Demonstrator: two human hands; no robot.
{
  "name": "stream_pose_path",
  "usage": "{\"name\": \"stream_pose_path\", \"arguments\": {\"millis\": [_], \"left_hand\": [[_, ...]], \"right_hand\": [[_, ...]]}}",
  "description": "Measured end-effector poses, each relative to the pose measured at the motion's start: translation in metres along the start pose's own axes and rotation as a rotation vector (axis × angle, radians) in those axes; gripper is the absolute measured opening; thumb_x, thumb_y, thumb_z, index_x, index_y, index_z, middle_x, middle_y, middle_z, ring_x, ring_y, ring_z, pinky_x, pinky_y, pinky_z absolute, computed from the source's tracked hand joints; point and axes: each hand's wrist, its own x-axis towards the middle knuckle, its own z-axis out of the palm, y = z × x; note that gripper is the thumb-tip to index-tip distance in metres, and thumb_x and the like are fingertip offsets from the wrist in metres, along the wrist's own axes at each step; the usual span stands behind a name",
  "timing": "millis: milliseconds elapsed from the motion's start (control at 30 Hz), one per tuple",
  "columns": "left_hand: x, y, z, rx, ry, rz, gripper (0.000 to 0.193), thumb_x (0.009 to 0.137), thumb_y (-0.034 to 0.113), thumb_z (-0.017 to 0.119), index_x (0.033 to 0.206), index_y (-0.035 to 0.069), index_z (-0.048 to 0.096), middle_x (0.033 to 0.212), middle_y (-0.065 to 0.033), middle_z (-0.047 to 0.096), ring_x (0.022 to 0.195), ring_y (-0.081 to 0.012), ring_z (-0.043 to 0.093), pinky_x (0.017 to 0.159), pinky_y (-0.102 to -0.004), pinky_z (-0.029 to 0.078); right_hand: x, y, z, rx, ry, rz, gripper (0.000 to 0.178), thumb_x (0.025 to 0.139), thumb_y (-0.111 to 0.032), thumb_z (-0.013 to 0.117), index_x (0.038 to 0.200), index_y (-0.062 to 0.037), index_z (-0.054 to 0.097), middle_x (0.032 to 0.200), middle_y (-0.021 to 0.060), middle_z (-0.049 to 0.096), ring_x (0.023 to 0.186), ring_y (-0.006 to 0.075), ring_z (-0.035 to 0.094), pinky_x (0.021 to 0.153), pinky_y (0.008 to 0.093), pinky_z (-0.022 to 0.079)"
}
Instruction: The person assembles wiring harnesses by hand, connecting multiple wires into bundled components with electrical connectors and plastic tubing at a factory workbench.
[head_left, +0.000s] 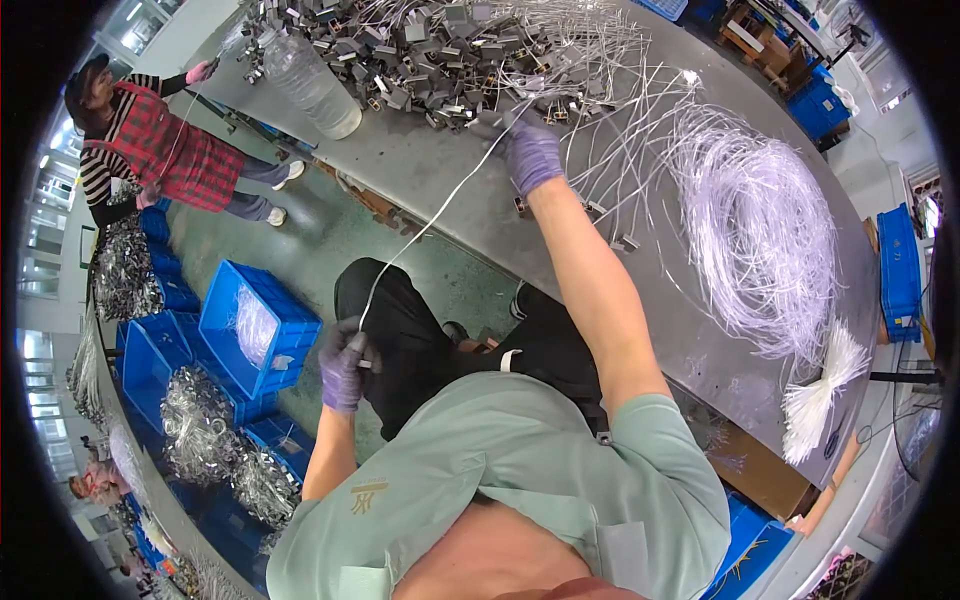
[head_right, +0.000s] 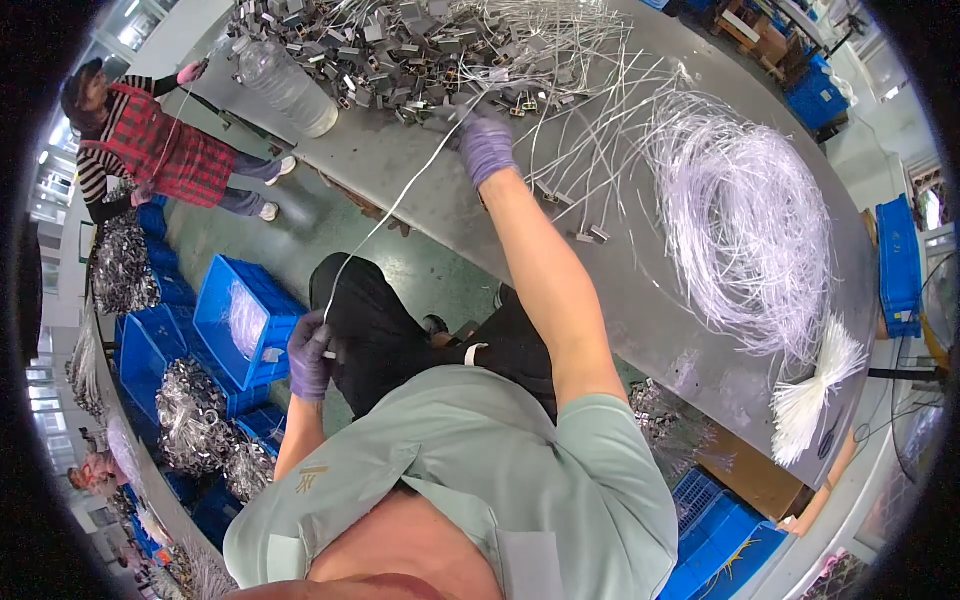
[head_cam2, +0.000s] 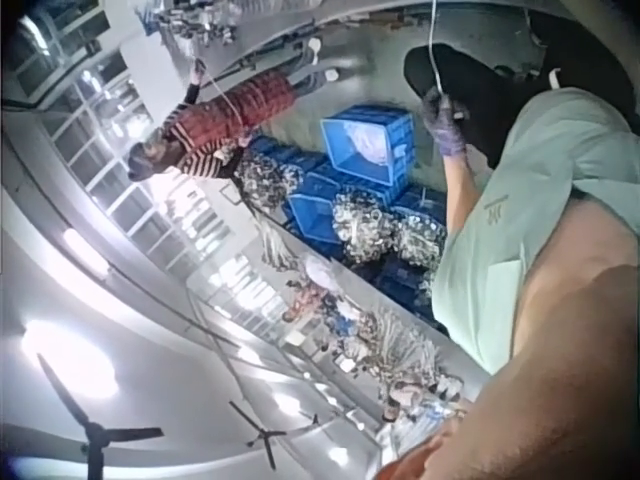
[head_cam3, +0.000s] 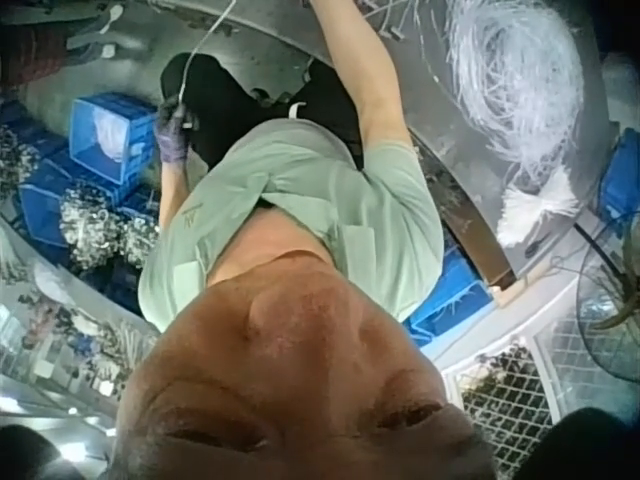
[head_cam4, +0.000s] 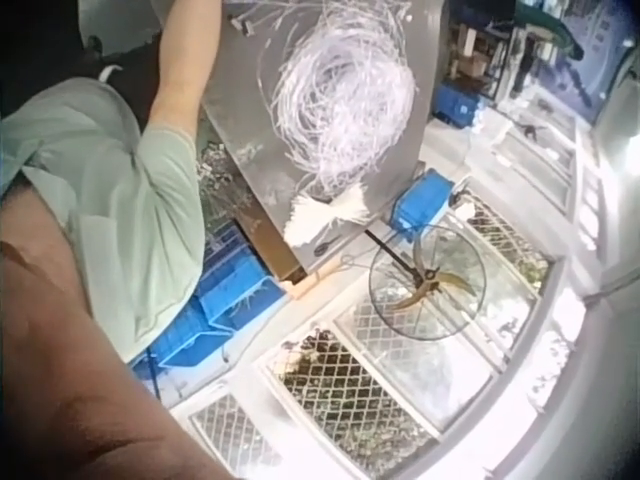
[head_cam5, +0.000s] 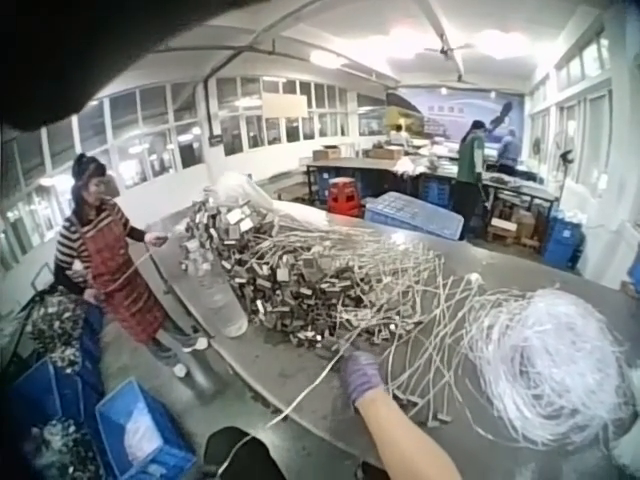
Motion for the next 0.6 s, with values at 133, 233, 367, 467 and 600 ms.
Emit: {"name": "stream_pose_path", "arguments": {"millis": [133,233,367,467,600], "left_hand": [[-0.011,-0.007,-0.018,0.145,0.164,0.048,0.033,0.085,0.015,0.058,0.113,-0.001,0.051,0.055,-0.0029,0.050,0.044,-0.0115,0.047,0.043,-0.0226,0.038],[-0.011,-0.014,-0.026,0.192,0.209,0.056,0.037,0.086,0.013,0.058,0.120,-0.002,0.051,0.054,-0.0026,0.051,0.044,-0.0105,0.048,0.044,-0.0224,0.037],[-0.008,-0.018,-0.031,0.214,0.279,0.040,0.032,0.087,0.014,0.059,0.114,-0.002,0.057,0.054,-0.0030,0.052,0.045,-0.0107,0.049,0.044,-0.0225,0.037],[-0.006,-0.020,-0.036,0.233,0.254,0.049,0.040,0.085,0.016,0.061,0.120,-0.002,0.054,0.060,-0.0015,0.053,0.048,-0.0092,0.048,0.045,-0.0218,0.038],[-0.006,-0.020,-0.040,0.193,0.244,0.040,0.040,0.084,0.016,0.061,0.119,-0.003,0.054,0.061,-0.0013,0.053,0.049,-0.0090,0.048,0.046,-0.0214,0.037]], "right_hand": [[-0.009,-0.036,0.000,-0.015,0.064,-0.087,0.035,0.089,-0.012,0.054,0.120,0.0018,0.044,0.103,0.0217,0.062,0.084,0.0340,0.065,0.062,0.0373,0.053],[-0.010,-0.059,-0.007,-0.098,0.170,-0.240,0.033,0.091,-0.011,0.051,0.119,0.0025,0.043,0.100,0.0211,0.062,0.082,0.0316,0.066,0.058,0.0331,0.054],[-0.015,-0.073,-0.012,-0.076,0.214,-0.344,0.028,0.093,-0.010,0.046,0.117,0.0032,0.041,0.095,0.0207,0.062,0.079,0.0307,0.066,0.054,0.0293,0.054],[-0.019,-0.080,-0.014,-0.038,0.212,-0.433,0.025,0.094,-0.012,0.045,0.114,0.0030,0.043,0.094,0.0206,0.062,0.078,0.0304,0.066,0.053,0.0272,0.054],[-0.026,-0.083,-0.014,-0.117,0.210,-0.407,0.026,0.093,-0.013,0.047,0.113,0.0039,0.044,0.094,0.0201,0.063,0.077,0.0300,0.066,0.054,0.0281,0.054]]}}
